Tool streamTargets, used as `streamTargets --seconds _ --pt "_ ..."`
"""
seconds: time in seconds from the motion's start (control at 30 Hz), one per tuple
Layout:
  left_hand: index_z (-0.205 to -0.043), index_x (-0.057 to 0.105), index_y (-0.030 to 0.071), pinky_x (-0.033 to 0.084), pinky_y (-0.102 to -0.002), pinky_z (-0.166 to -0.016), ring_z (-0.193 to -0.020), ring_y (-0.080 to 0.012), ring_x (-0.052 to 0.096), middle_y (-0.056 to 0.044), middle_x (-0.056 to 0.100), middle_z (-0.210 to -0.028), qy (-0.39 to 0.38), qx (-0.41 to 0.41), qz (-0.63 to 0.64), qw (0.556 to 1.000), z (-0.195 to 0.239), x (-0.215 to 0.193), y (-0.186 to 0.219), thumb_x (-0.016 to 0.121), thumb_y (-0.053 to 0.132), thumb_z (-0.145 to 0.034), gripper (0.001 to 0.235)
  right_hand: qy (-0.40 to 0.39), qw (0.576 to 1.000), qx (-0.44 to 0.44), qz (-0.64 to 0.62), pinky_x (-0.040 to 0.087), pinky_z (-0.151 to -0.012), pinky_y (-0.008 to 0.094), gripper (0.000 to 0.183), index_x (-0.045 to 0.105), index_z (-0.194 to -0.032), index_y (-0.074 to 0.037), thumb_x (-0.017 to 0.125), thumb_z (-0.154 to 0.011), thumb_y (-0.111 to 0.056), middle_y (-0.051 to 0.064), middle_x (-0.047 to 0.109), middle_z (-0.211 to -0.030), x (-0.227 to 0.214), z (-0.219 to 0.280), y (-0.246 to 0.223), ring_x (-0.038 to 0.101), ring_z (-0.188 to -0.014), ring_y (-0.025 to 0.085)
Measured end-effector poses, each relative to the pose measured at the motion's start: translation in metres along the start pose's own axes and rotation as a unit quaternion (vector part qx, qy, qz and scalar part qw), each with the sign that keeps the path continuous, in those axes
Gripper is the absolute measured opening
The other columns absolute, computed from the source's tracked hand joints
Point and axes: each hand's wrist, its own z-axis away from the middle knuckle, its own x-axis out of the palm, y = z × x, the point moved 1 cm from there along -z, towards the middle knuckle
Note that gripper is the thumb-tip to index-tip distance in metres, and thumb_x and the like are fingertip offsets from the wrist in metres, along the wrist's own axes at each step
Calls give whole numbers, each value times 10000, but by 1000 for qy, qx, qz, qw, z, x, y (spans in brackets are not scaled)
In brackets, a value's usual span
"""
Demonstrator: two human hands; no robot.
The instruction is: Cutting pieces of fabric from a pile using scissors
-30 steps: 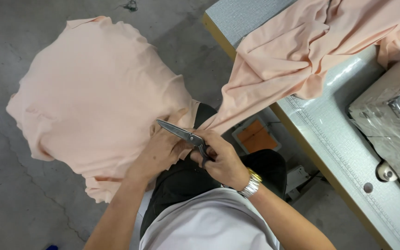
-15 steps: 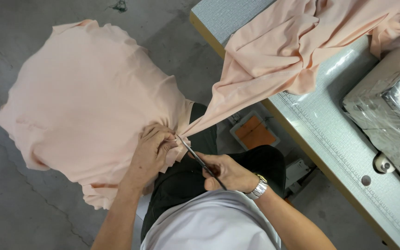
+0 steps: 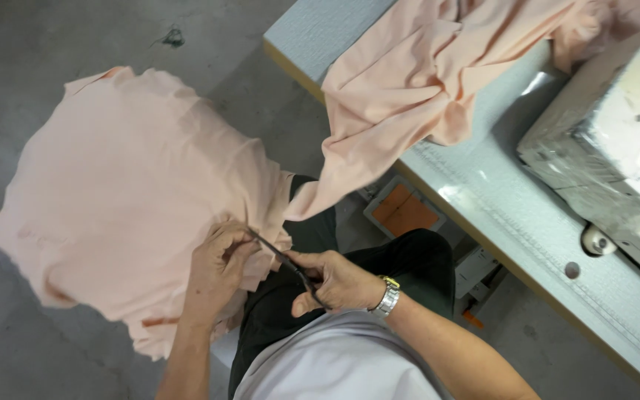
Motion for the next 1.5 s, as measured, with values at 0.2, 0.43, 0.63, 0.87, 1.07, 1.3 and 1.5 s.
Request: streamTargets --seconds 0.2,0.43,0.63,0.87,1.07,1.3,1.5 --pt "-1251 556 93 452 -345 -1069 -1357 -203 590 -82 608 -1249 -57 -167 87 981 -42 23 41 696 319 -895 444 38 982 -51 179 492 -658 199 681 536 -1420 -41 823 -827 -211 -53 550 -925 -28 53 -77 496 -774 30" --pt "-1660 -107 87 -51 -510 -1301 -1577 -391 -71 -184 -162 -1712 -7 -331 456 826 -125 160 1 476 809 -920 1188 361 788 -140 478 476 -511 376 277 588 -1123 -137 745 -902 -197 134 594 -617 -145 54 -153 628 -549 336" --pt "-1157 741 11 589 -478 -912 -963 -318 752 -193 766 -1042 19 -308 624 718 -90 181 15 755 9 -916 242 330 813 -150 457 523 -666 400 365 617 -1195 -53 754 -858 -76 151 601 -925 -235 17 -158 614 -749 292" --pt "-940 734 67 575 -333 -307 -414 -281 690 -154 731 -659 23 -222 493 841 -80 80 53 799 102 -878 96 310 777 -201 510 500 -648 456 328 616 -1130 17 775 -870 -104 215 571 -928 -213 32 -142 615 -776 408" --pt "-922 747 81 605 -292 -373 -493 -199 725 -97 722 -635 66 -203 451 867 -80 64 74 781 132 -895 67 357 790 -257 428 472 -589 221 229 655 -1038 17 818 -934 -107 100 505 -884 -180 59 -137 477 -723 145" --pt "-912 745 52 648 -323 -517 -602 -216 760 -137 745 -690 40 -163 434 885 -79 59 71 757 98 -921 48 361 770 -281 444 508 -572 273 136 661 -1033 -1 754 -970 -77 91 528 -924 -199 66 -116 560 -661 164" --pt "-959 745 53 656 -316 -592 -658 -175 761 -126 757 -729 39 -156 392 906 -79 38 100 742 131 -937 81 327 735 -202 559 505 -600 382 163 616 -955 -35 753 -868 -47 107 522 -800 -177 71 -147 604 -645 344"
